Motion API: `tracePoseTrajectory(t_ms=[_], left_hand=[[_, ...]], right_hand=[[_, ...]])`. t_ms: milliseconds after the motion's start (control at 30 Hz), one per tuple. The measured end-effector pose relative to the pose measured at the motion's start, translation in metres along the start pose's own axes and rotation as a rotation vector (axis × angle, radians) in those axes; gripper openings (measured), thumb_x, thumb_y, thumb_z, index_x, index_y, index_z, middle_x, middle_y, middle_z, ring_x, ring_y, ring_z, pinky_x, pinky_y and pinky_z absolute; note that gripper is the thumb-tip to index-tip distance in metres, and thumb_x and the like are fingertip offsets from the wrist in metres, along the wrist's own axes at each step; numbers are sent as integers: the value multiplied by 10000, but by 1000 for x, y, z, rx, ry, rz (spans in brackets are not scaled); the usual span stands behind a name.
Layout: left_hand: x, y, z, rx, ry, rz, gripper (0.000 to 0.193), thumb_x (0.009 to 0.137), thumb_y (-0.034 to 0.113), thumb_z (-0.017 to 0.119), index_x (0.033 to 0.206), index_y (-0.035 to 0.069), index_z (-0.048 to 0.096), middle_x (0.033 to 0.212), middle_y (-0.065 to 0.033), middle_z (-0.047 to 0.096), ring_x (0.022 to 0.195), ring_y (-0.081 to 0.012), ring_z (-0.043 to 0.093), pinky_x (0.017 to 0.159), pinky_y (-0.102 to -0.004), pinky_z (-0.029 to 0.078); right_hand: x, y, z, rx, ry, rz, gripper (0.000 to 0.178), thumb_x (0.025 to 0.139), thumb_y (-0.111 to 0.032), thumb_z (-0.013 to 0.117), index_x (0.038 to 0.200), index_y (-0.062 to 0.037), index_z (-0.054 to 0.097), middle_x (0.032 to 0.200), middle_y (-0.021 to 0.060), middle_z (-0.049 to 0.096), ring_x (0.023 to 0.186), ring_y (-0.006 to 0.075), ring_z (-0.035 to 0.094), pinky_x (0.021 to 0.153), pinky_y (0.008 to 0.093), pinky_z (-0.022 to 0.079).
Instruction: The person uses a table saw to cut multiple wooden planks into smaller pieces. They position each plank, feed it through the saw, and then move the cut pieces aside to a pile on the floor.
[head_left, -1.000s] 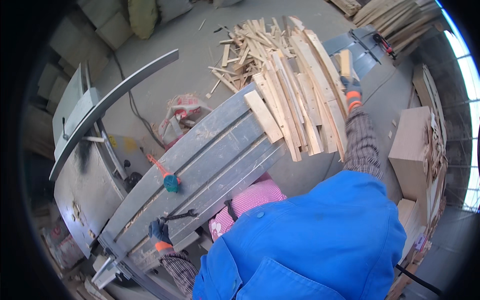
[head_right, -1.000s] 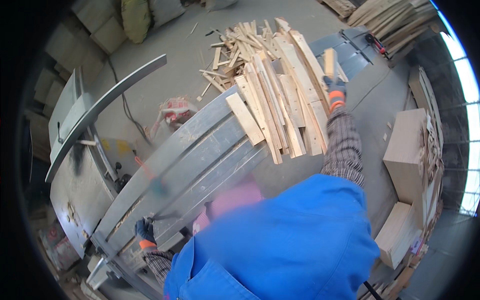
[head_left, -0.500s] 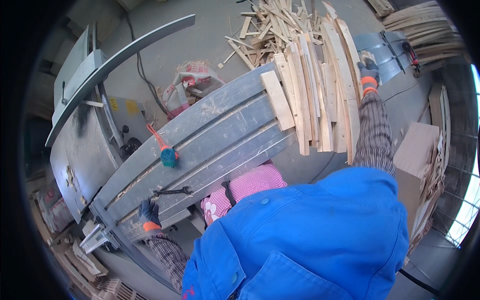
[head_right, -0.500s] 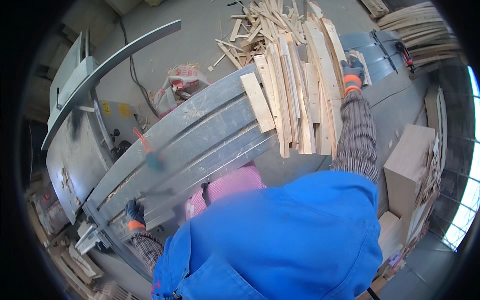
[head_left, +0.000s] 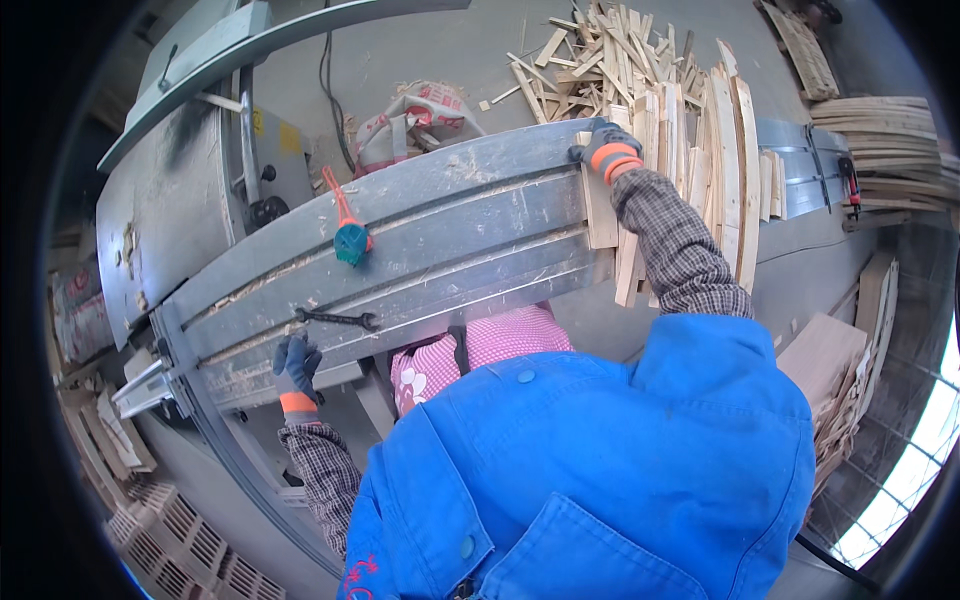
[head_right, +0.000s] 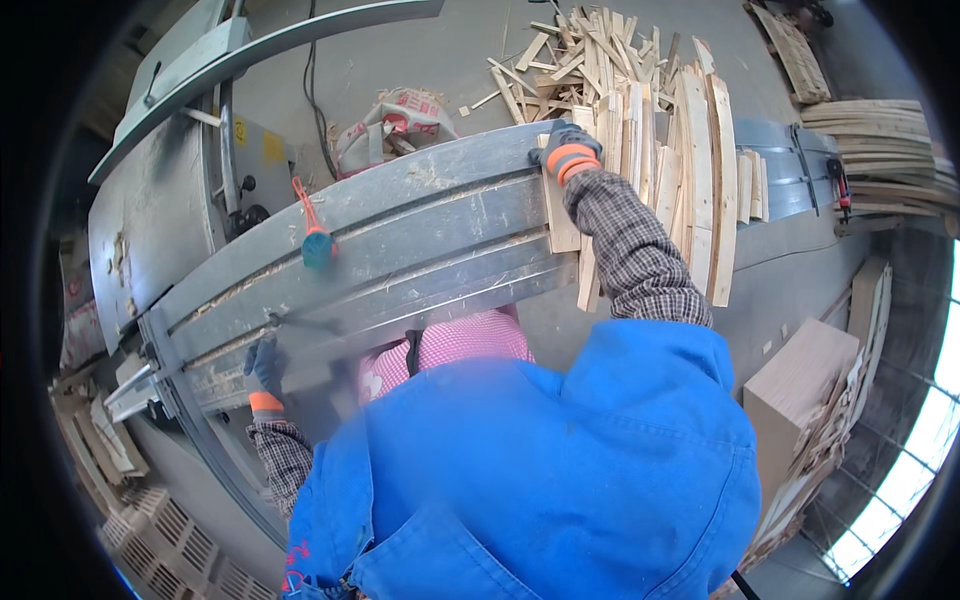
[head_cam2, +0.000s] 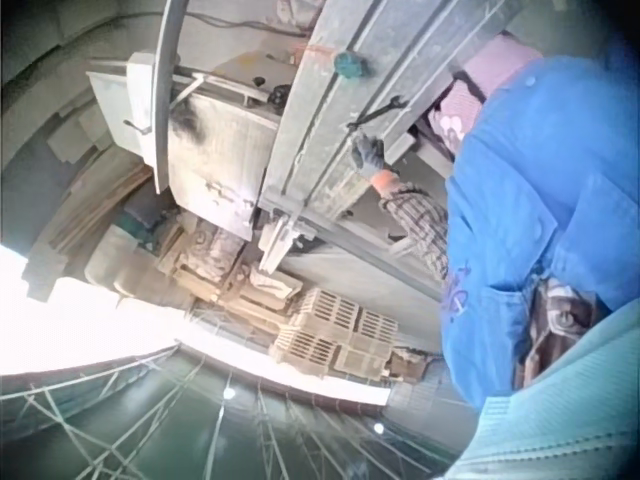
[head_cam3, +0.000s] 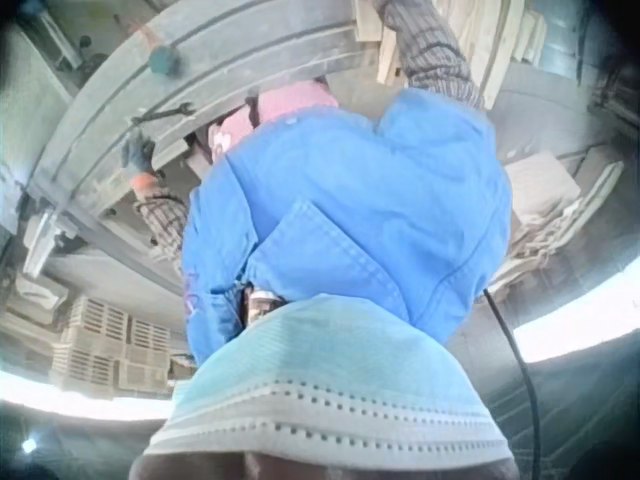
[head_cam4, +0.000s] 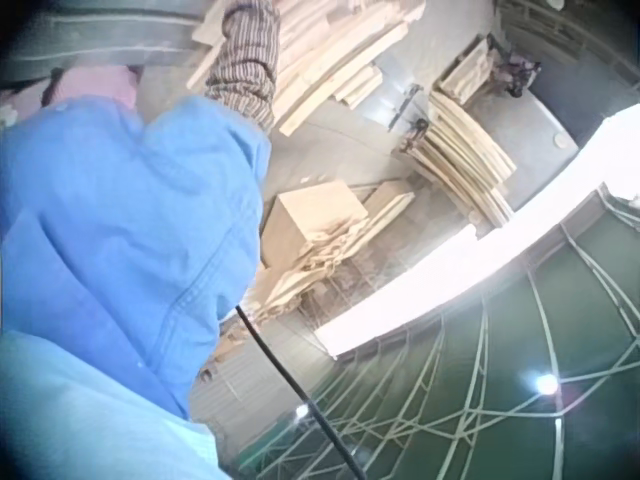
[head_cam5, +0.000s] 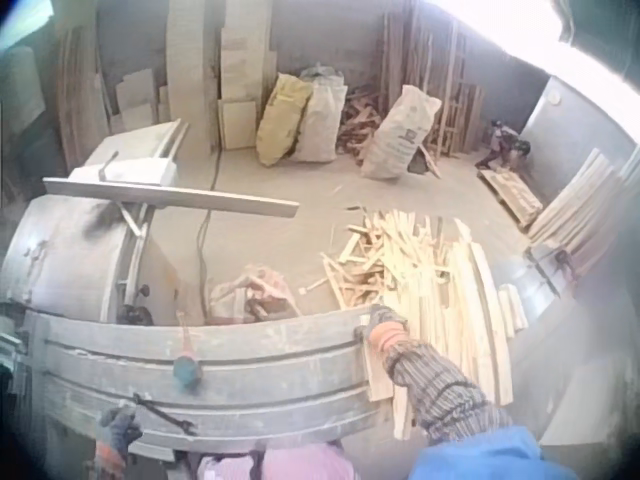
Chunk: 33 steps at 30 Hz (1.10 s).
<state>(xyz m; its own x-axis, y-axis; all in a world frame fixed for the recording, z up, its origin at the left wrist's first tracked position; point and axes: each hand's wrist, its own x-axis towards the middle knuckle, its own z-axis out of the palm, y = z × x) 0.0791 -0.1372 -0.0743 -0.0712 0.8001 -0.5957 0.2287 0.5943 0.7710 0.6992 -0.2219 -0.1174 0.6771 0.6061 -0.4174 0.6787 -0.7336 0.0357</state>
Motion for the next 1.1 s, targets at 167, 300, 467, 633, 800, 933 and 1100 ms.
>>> tracePoseTrajectory(t_ms=[167, 300, 467, 633, 800, 933, 1100], left_hand=[[-18, -28, -22, -86, 50, -15, 361, 885, 264, 667, 1165, 46, 599, 1064, -55, 622, 897, -144, 606, 760, -270, 542], [-22, -50, -32, -89, 31, 79, 342, 883, 257, 672, 1146, 49, 608, 1057, -59, 624, 866, -142, 609, 747, -267, 543], [-31, -41, -19, -150, 33, 68, 287, 876, 244, 685, 1089, 63, 623, 951, -44, 623, 825, -122, 609, 722, -265, 544], [-29, -45, -21, -184, 44, -28, 284, 877, 243, 685, 1083, 60, 617, 936, -36, 615, 824, -112, 604, 720, -264, 538], [-35, -57, -29, -137, -6, 62, 301, 884, 250, 677, 1102, 55, 605, 955, -33, 610, 828, -110, 600, 726, -262, 534], [-25, -78, -39, -136, -37, 105, 294, 897, 257, 664, 1102, 54, 606, 960, -29, 611, 839, -116, 602, 733, -258, 531], [-34, -60, -27, -150, -51, 77, 306, 903, 255, 653, 1128, 53, 607, 982, -33, 617, 857, -128, 607, 737, -266, 532]], right_hand=[[10, 14, -7, 789, -201, -37, 449, 769, -362, 729, 1116, -92, 640, 804, 67, 660, 654, 174, 613, 607, 311, 500], [1, 8, -20, 1033, -218, -188, 339, 778, -301, 708, 1032, -87, 644, 668, -20, 548, 528, 82, 476, 493, 252, 397], [-4, -1, -40, 202, -80, -223, 679, 744, -482, 743, 1268, -85, 576, 1181, 166, 646, 1044, 313, 640, 904, 390, 500], [-9, -30, -12, -84, -101, -115, 909, 683, -523, 779, 1401, -90, 428, 1324, 208, 540, 1250, 359, 506, 1038, 403, 417], [-15, -29, 17, 35, -82, -101, 765, 669, -455, 798, 1270, -82, 504, 1205, 194, 610, 1116, 374, 585, 949, 429, 460], [-52, -52, 24, 181, -61, -242, 816, 711, -541, 730, 1345, -99, 469, 1301, 201, 556, 1191, 365, 543, 1012, 415, 425], [-56, -33, 12, 376, 56, -172, 1015, 685, -698, 697, 1447, -104, 386, 1459, 177, 420, 1369, 331, 376, 1129, 381, 314]])
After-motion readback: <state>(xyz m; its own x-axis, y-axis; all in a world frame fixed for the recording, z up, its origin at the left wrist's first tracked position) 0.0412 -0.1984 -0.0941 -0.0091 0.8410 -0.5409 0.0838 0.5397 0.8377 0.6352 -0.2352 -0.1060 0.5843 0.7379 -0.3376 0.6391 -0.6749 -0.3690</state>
